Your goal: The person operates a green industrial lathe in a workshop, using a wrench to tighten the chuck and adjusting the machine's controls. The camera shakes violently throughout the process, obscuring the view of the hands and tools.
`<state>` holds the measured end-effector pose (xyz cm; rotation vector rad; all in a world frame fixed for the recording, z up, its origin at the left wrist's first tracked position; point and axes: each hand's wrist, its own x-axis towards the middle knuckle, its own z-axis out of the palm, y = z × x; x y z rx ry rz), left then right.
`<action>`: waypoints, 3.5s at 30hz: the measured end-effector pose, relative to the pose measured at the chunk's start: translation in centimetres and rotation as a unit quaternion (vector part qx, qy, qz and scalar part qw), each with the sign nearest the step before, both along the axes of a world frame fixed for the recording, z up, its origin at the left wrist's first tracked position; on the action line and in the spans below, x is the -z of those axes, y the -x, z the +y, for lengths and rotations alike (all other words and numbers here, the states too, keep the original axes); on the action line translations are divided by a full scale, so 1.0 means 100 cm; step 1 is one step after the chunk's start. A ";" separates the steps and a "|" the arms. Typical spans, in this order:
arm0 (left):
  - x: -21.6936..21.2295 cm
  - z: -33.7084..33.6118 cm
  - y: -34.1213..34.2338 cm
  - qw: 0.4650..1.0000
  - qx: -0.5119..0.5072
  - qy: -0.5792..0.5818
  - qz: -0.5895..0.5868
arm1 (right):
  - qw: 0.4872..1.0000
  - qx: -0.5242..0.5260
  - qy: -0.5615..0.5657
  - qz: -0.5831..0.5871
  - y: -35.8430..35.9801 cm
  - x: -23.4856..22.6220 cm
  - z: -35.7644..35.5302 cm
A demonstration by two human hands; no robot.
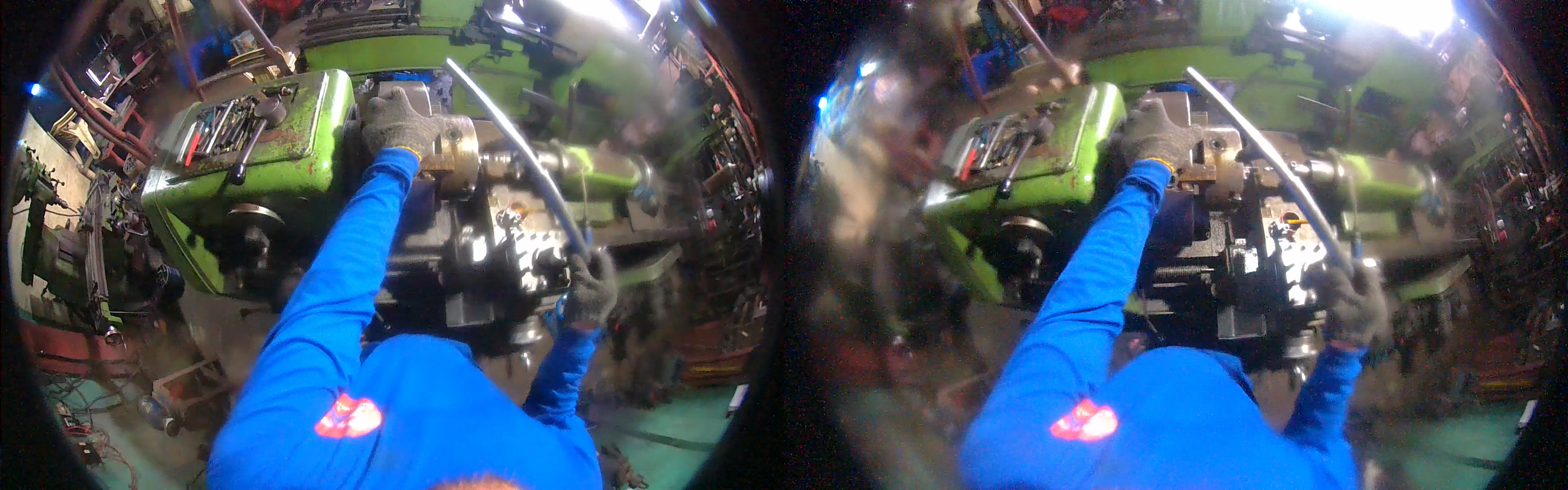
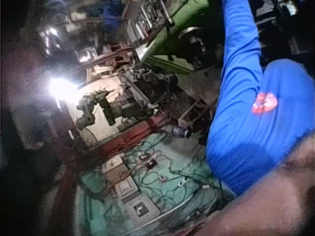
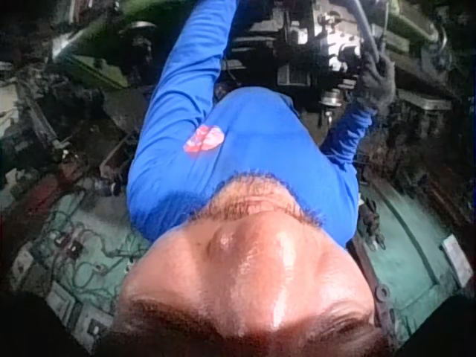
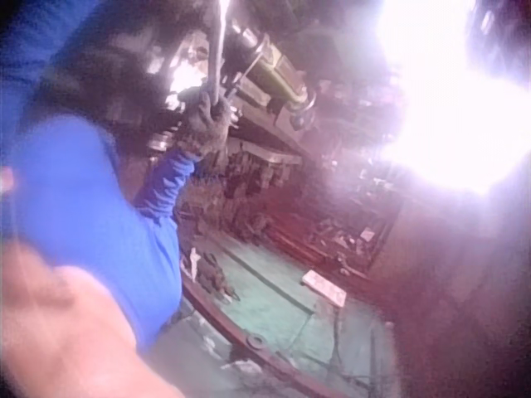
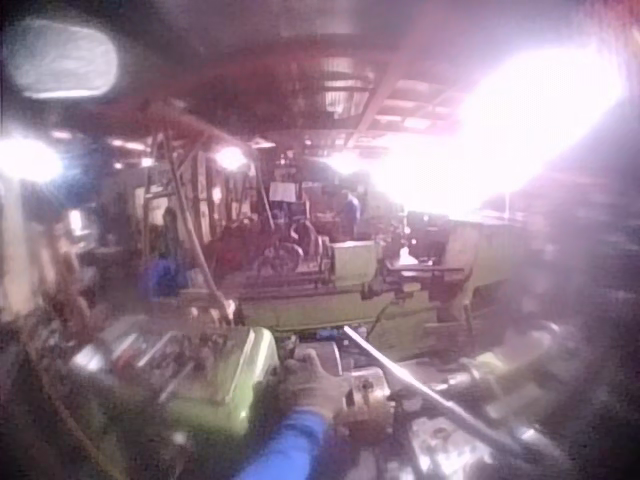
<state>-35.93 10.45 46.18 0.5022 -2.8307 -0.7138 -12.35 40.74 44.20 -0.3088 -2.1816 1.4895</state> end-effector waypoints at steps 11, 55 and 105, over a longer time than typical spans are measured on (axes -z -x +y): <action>0.042 0.005 -0.046 0.984 0.008 0.025 0.179 | 0.997 0.029 -0.022 0.067 0.005 0.037 0.030; 0.017 -0.004 -0.022 0.980 0.053 0.129 0.141 | 0.955 0.105 -0.185 -0.208 0.044 -0.001 -0.008; 0.000 0.016 0.091 0.912 0.251 0.257 0.200 | 0.754 -0.142 -0.633 -0.106 0.319 -0.069 0.049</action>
